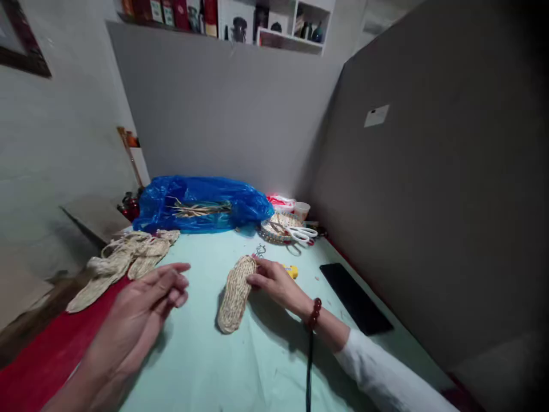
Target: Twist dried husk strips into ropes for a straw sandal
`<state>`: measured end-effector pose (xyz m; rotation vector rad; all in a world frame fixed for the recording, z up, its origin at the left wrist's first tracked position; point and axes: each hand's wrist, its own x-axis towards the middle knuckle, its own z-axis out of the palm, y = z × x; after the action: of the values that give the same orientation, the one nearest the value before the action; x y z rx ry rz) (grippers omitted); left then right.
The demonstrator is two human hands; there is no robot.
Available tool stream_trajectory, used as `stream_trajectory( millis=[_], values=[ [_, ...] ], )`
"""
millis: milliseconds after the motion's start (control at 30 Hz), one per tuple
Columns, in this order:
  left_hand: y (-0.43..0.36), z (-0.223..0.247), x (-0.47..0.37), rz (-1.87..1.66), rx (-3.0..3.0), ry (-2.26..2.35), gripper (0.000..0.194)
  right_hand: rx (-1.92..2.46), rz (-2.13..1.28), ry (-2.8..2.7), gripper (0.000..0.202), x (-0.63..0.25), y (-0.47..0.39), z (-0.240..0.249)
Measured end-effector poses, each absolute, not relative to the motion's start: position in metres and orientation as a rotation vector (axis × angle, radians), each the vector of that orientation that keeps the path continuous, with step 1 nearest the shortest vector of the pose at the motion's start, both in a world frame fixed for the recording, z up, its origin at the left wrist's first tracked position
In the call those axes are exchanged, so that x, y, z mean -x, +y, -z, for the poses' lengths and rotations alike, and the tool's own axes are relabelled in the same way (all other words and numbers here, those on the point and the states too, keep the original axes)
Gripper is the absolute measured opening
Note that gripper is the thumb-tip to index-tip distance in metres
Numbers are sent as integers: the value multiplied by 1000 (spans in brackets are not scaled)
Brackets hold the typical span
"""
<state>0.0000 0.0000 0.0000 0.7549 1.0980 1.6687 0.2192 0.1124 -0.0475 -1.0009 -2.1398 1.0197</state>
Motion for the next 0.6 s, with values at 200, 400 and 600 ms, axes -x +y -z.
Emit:
stream_trajectory(
  millis=[200,400,600],
  values=[
    [-14,-25,2,-1894,-448,1071,27,1105,-856,-2031,41,-229,115,17],
    [-30,-7,-61,-1648,-355,777,29,861,-415,-2090,54,-210,43,-13],
    [-36,-6,-144,-1404,-486,245,55,722,20,-2206,66,-213,-9,-2]
  ],
)
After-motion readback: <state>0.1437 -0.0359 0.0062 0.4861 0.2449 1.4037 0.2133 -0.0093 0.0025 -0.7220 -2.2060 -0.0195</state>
